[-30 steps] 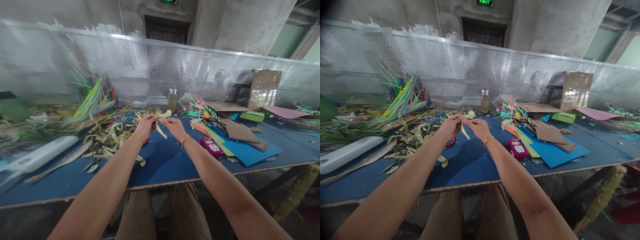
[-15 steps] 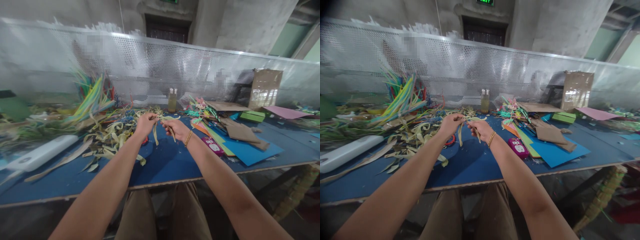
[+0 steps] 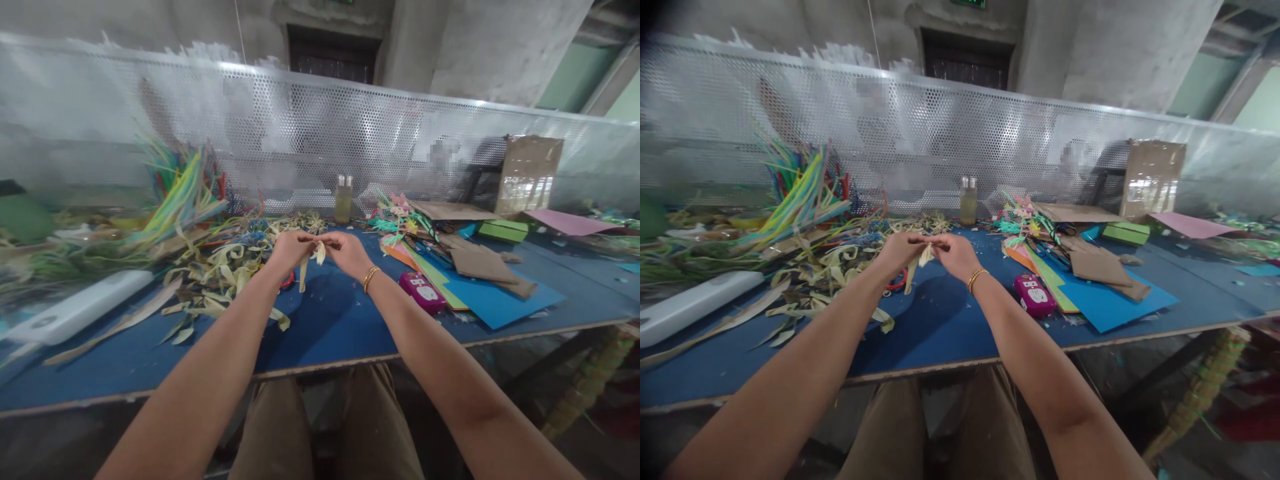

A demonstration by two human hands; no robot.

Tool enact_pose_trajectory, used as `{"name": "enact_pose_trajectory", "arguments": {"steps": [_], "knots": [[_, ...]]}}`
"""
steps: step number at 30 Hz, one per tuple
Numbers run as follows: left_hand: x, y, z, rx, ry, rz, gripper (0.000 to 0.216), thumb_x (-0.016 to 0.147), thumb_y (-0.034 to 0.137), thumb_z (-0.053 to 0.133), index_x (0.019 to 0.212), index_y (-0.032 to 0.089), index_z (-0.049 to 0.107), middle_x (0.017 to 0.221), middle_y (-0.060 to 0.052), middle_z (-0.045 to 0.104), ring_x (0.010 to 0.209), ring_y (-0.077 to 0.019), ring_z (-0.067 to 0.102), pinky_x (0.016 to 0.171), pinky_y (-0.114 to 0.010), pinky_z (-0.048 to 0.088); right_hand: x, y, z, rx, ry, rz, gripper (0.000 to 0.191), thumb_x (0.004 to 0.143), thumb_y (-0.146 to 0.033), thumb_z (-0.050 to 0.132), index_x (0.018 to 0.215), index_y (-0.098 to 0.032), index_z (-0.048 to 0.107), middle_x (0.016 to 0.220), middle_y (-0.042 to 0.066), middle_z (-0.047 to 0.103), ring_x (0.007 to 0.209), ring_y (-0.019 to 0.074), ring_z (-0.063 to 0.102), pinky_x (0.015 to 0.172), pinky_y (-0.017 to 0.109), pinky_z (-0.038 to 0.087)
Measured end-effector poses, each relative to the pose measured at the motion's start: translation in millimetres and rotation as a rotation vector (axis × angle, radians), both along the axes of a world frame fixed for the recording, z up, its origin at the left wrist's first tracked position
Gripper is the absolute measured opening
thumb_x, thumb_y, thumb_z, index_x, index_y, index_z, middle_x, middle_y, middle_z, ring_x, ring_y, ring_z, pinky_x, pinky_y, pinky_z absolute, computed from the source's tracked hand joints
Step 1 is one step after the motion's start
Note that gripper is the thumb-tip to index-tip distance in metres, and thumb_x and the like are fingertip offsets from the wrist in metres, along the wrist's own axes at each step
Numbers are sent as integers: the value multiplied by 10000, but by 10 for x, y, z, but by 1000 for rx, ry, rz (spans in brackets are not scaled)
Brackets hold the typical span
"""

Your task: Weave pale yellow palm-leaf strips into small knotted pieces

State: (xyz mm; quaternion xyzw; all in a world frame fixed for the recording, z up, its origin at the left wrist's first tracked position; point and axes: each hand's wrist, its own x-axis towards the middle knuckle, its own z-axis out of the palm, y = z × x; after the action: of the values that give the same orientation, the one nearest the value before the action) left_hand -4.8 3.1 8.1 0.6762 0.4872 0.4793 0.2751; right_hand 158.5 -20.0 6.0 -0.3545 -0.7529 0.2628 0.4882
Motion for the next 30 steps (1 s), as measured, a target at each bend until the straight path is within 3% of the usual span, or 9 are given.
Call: {"name": "enact_pose_trajectory", "arguments": {"steps": [5, 11, 15, 21, 24, 30], "knots": [[28, -90, 64, -144, -147, -101, 139, 587, 288, 673, 638, 160, 696, 511, 2, 583, 478, -114, 468, 477, -238, 331, 65, -2, 38, 269, -236, -132, 164, 796, -179, 640, 922, -195, 743, 851, 53, 699, 767, 158, 622, 729, 289, 470], [15, -160, 82, -97, -86, -215, 168, 610, 279, 685, 501, 178, 606, 496, 17, 525, 472, -98, 410, 467, -242, 281, 107, 31, 75, 411, -357, -241, 74, 794, -266, 673, 798, -204, 713, 871, 44, 692, 840, 187, 602, 797, 317, 417], [3, -126, 74, -183, -73, -227, 179, 616, 329, 724, 568, 174, 648, 494, 22, 525, 438, -86, 369, 464, -252, 248, 129, 67, 54, 342, -253, -163, 118, 838, -296, 608, 798, -192, 644, 872, 37, 672, 845, 173, 596, 780, 289, 416], [-10, -99, 100, -136, -125, -312, 215, 597, 313, 754, 750, 169, 711, 617, 10, 623, 577, -118, 528, 573, -252, 386, 132, 96, 48, 187, -114, -59, 187, 827, -358, 584, 750, -191, 551, 730, 0, 577, 700, 141, 522, 682, 273, 402], [-22, -108, 118, -114, -163, -359, 282, 598, 294, 757, 839, 169, 682, 684, 13, 644, 601, -118, 556, 602, -260, 430, 135, 105, 48, 164, -68, -38, 183, 819, -347, 583, 735, -197, 520, 708, -15, 540, 676, 129, 492, 673, 273, 398], [-91, -107, 143, -142, -86, -388, 385, 614, 266, 769, 911, 185, 538, 623, 42, 595, 580, -129, 585, 584, -264, 444, 145, 119, 31, 60, -72, 76, 178, 819, -346, 579, 757, -202, 496, 712, -31, 492, 658, 113, 463, 665, 270, 414]]}}
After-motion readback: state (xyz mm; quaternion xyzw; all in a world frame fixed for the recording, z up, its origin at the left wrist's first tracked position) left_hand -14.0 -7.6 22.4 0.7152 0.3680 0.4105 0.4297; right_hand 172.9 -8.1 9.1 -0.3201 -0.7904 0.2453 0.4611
